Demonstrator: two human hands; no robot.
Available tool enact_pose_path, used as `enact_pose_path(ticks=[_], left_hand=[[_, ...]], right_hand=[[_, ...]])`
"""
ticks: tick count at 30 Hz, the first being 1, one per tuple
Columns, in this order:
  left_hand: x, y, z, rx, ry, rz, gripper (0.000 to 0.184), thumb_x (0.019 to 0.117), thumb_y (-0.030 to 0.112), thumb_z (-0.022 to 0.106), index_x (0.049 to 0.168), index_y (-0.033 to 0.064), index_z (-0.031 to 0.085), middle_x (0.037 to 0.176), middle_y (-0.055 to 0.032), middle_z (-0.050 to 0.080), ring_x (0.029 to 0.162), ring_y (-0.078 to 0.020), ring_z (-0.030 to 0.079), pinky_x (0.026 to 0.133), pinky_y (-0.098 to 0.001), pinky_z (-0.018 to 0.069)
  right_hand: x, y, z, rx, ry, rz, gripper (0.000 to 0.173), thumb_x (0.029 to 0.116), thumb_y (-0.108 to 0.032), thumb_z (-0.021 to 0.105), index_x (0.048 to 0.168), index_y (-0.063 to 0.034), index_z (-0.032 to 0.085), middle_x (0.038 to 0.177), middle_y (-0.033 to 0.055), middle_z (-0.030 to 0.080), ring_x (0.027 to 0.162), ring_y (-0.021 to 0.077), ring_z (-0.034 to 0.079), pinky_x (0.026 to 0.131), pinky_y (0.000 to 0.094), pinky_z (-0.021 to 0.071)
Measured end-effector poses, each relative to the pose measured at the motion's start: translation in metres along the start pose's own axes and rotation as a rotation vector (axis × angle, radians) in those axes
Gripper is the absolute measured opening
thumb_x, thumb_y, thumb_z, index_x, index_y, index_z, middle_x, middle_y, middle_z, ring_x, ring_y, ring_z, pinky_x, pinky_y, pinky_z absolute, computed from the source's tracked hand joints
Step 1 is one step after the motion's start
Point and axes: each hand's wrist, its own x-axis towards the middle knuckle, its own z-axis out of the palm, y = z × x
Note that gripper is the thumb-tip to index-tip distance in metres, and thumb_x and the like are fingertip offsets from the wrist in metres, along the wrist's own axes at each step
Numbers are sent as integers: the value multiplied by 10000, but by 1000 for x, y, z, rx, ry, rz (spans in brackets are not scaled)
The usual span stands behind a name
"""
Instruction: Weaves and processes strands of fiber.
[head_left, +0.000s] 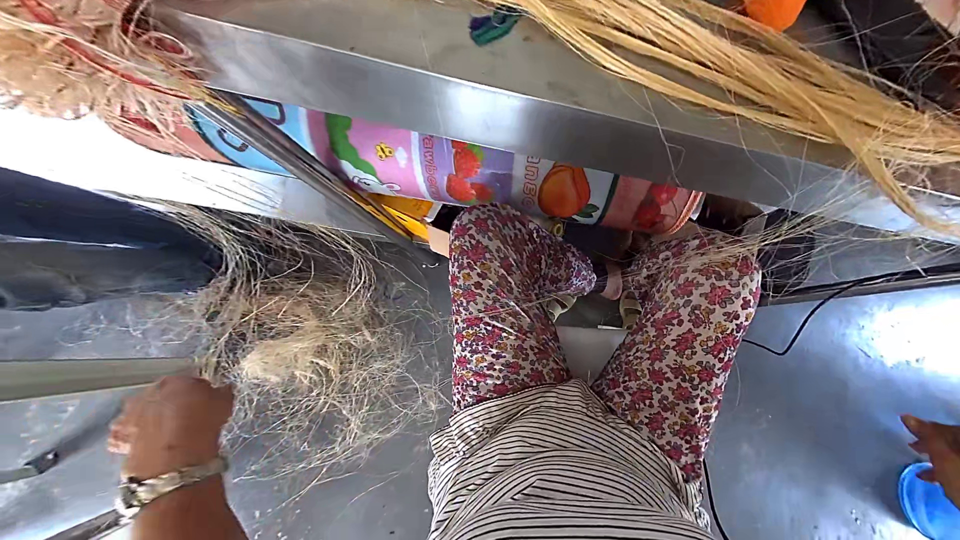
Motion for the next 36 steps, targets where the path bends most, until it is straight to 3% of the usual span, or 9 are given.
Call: enact_pose_path(ticks=[3, 5, 7, 9, 15, 19, 25, 30, 36], left_hand=[[-82, 98, -25, -164, 137, 297, 241, 996, 91, 627, 1064, -130, 694, 1208, -413, 591, 1117, -629, 563, 895, -805, 398], [-132, 149, -17, -368, 87, 656, 156, 932, 63, 696, 937, -91, 720, 1068, -315, 665, 879, -472, 665, 747, -651, 528], [-175, 188, 7, -581, -212, 980, 117, 904, 111, 715, 963, 27, 770, 1038, -138, 731, 765, -190, 687, 675, -365, 583], [-208, 222, 22, -656, -585, 1144, 242, 938, 150, 701, 1145, 38, 757, 1130, -113, 731, 756, -110, 666, 672, -276, 561], [-228, 270, 34, -393, -1159, 1034, 528, 1040, 240, 606, 1483, -18, 480, 1144, -196, 697, 833, -222, 692, 767, -382, 574], [-218, 265, 38, -639, -1277, 790, 362, 1023, 178, 616, 1351, 26, 600, 771, 30, 626, 532, 7, 459, 486, -167, 371], [-206, 245, 28, -709, -1019, 874, 174, 1006, 152, 625, 946, 36, 740, 683, 83, 611, 547, 57, 494, 529, -125, 413], [-171, 218, 12, -817, -810, 964, 164, 983, 184, 633, 906, 74, 727, 669, 137, 590, 553, 99, 492, 523, -90, 414], [-103, 171, 1, -790, -630, 730, 141, 984, 81, 591, 909, 95, 710, 659, 134, 598, 533, 78, 499, 517, -100, 430]], right_hand=[[-51, -67, 13, 266, -7, -432, 352, 1048, -215, 545, 1152, 96, 675, 949, 195, 717, 665, 169, 651, 604, 351, 560], [-78, -106, 41, 418, -87, -696, 249, 987, -154, 616, 1061, 55, 731, 900, 108, 749, 578, 33, 619, 518, 210, 534], [-92, -135, 78, 447, -163, -880, 219, 955, -159, 646, 1043, 3, 765, 934, 82, 758, 601, 34, 646, 532, 205, 558], [-95, -152, 111, 362, -178, -1003, 267, 946, -186, 649, 1117, -19, 768, 1007, 108, 767, 764, 144, 732, 678, 304, 616], [-103, -177, 142, 220, -384, -857, 341, 974, -172, 654, 1239, 35, 709, 1058, 184, 759, 973, 322, 744, 904, 502, 578], [-100, -182, 133, 269, -553, -640, 293, 985, -139, 651, 1239, -6, 712, 901, 120, 742, 659, 161, 675, 651, 326, 580], [-98, -159, 116, 387, -147, -802, 154, 921, -88, 650, 908, -10, 782, 824, 95, 741, 642, 143, 695, 599, 312, 596], [-60, -117, 71, 508, -68, -675, 174, 924, -119, 641, 908, 12, 755, 748, 17, 707, 548, 12, 619, 509, 199, 553], [30, -4, 30, 716, -36, -266, 161, 1009, -62, 533, 1009, 36, 661, 671, -96, 630, 540, 6, 608, 565, 225, 580]])
